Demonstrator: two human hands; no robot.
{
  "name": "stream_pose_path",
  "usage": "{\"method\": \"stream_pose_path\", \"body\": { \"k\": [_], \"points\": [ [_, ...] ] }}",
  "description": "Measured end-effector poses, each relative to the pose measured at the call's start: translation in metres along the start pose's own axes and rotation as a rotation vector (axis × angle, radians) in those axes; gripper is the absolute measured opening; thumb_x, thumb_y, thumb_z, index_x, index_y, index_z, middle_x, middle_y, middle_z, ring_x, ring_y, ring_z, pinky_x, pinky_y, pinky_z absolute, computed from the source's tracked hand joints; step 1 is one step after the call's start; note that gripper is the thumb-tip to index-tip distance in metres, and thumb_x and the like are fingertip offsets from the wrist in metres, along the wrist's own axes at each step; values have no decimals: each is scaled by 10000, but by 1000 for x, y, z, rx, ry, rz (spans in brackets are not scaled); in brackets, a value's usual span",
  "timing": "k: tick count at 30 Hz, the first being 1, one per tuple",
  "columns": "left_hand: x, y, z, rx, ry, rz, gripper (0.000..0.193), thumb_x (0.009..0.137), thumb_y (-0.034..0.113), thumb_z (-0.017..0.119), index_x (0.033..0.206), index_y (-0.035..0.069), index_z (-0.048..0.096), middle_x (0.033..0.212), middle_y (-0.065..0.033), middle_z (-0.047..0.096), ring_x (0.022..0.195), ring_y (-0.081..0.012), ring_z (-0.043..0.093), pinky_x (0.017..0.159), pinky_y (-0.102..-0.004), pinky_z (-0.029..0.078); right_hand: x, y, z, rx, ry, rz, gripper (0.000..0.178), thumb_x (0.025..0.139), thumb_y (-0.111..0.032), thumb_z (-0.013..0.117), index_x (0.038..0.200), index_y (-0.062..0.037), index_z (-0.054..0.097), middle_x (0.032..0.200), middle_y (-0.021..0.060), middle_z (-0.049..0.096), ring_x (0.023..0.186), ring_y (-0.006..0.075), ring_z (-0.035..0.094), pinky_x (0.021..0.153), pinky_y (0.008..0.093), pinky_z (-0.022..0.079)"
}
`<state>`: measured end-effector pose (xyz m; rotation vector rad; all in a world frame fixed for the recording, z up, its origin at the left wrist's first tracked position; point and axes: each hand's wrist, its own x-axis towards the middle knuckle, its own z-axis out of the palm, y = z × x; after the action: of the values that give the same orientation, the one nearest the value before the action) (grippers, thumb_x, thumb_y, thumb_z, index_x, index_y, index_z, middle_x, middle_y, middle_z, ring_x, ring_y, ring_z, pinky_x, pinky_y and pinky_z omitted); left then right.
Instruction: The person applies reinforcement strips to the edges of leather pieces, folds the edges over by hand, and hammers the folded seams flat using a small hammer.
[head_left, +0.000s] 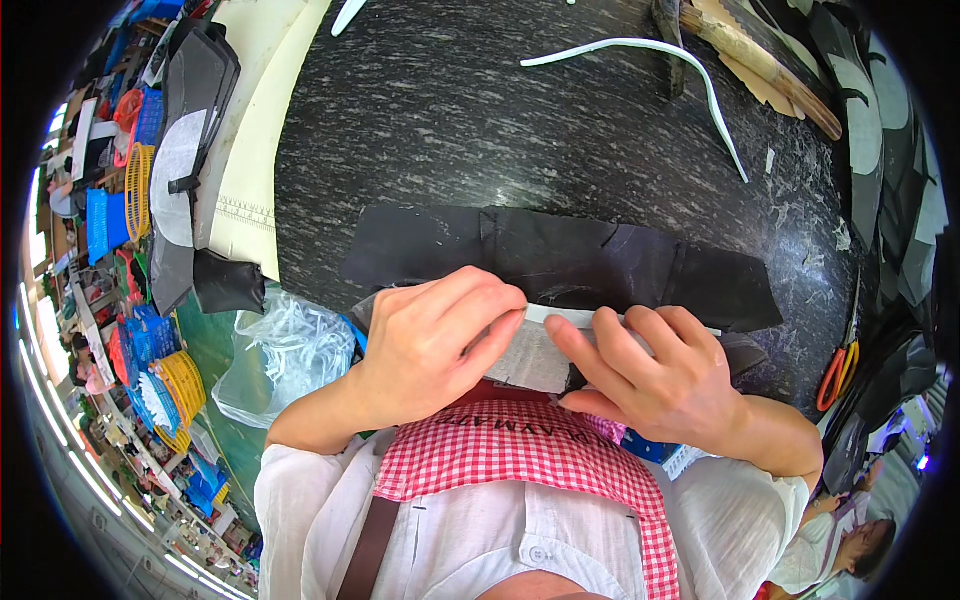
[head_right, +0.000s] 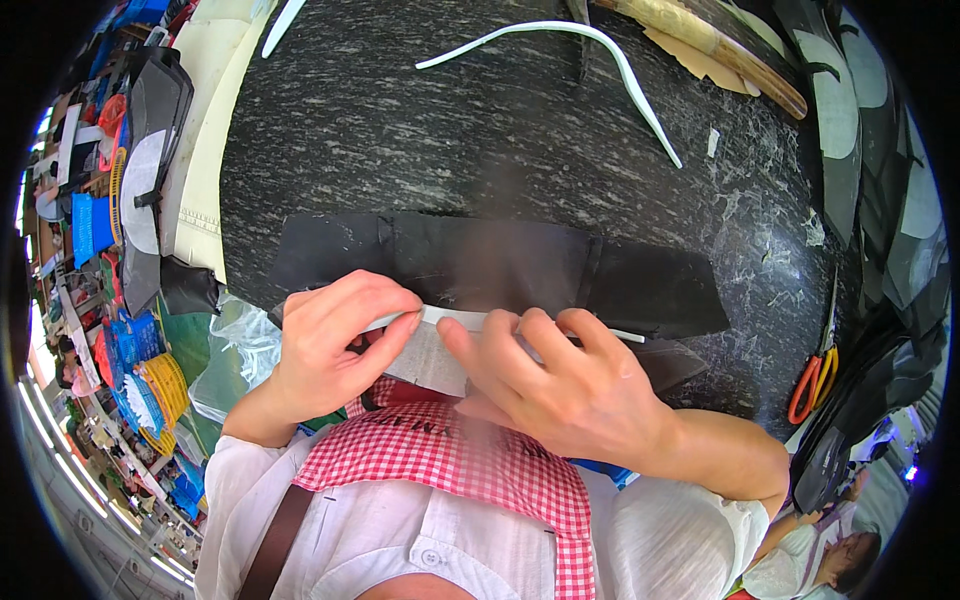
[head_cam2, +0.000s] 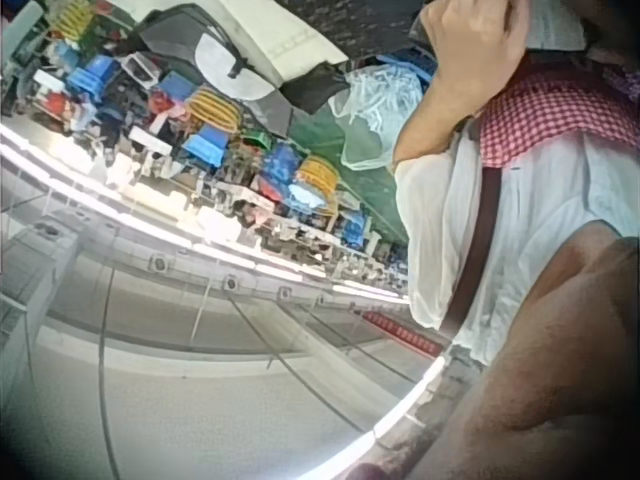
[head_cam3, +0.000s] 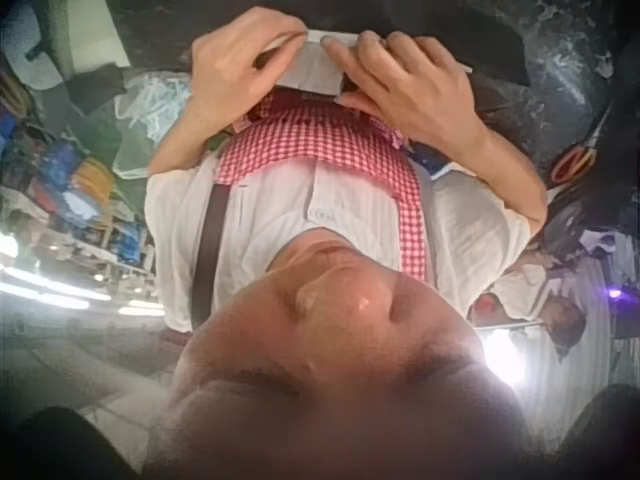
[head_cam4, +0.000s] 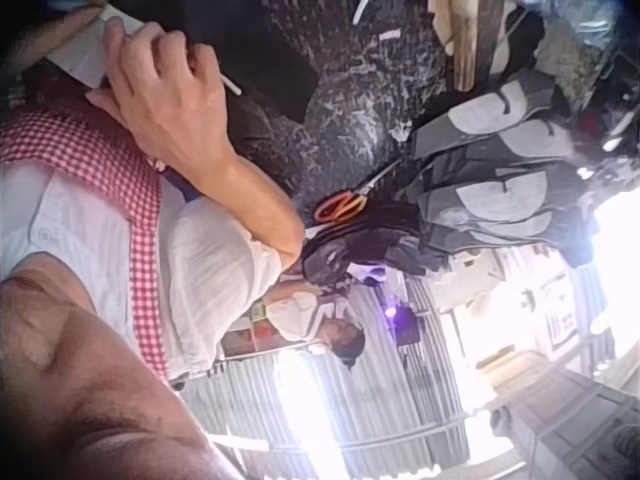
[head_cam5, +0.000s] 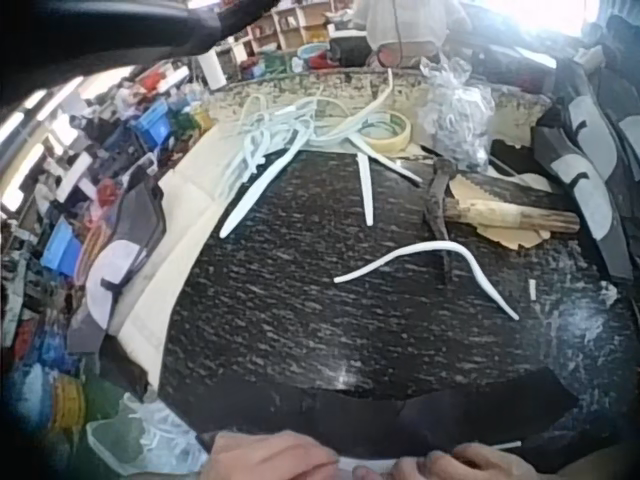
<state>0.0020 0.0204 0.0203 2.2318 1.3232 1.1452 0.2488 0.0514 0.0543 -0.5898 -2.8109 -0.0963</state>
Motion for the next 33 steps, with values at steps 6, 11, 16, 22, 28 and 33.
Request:
{"method": "stream_pose_path", "body": {
  "k": [6, 11, 16, 22, 28, 33],
  "points": [
    [-3, 2, -9, 289, -184, 115, 238, 753, -6, 795, 975, 36, 720, 866, -54, 669, 611, -195, 650, 508, -319, 496, 13, -11, 8, 71, -26, 29, 532, 754, -309, 760, 1164, 21, 683, 1092, 103, 605, 854, 180, 577, 729, 300, 493],
    [-26, -10, -19, 144, 53, 173, 274, 743, 7, 780, 1010, 18, 717, 854, -80, 666, 693, -233, 673, 579, -333, 537, 21, -9, 19, 103, 86, -101, 353, 738, -196, 720, 999, 40, 702, 1136, 151, 631, 826, 195, 604, 671, 292, 479],
    [-24, -15, -33, -18, 66, -59, 173, 787, -63, 779, 935, 18, 743, 847, -93, 697, 636, -165, 652, 531, -279, 505, 35, -11, 15, 171, 51, -61, 429, 744, -218, 720, 1094, 26, 683, 1096, 106, 624, 800, 170, 589, 645, 290, 459],
    [-22, -11, -48, 301, 19, 5, 167, 773, 73, 812, 914, 77, 721, 825, -44, 624, 706, -209, 605, 632, -333, 453, 49, -23, 13, 150, -94, -13, 613, 754, -286, 758, 1296, -31, 629, 1086, 62, 567, 823, 184, 560, 692, 321, 465],
    [-59, -38, -78, 215, 40, 65, 357, 732, 336, 833, 990, 139, 685, 1028, -29, 611, 949, -245, 567, 829, -405, 392, 45, -60, 3, 66, -108, -57, 693, 782, -424, 769, 1351, -64, 603, 1238, 117, 572, 983, 258, 583, 819, 409, 479],
    [-136, 73, 0, -3, 228, 433, 478, 842, 327, 682, 1139, -45, 647, 1187, -188, 631, 1094, -345, 615, 968, -461, 482, -65, -162, -32, 307, 106, 255, 438, 771, -14, 859, 1169, -10, 677, 1258, 199, 631, 1168, 365, 642, 914, 440, 564]
  ]
}}
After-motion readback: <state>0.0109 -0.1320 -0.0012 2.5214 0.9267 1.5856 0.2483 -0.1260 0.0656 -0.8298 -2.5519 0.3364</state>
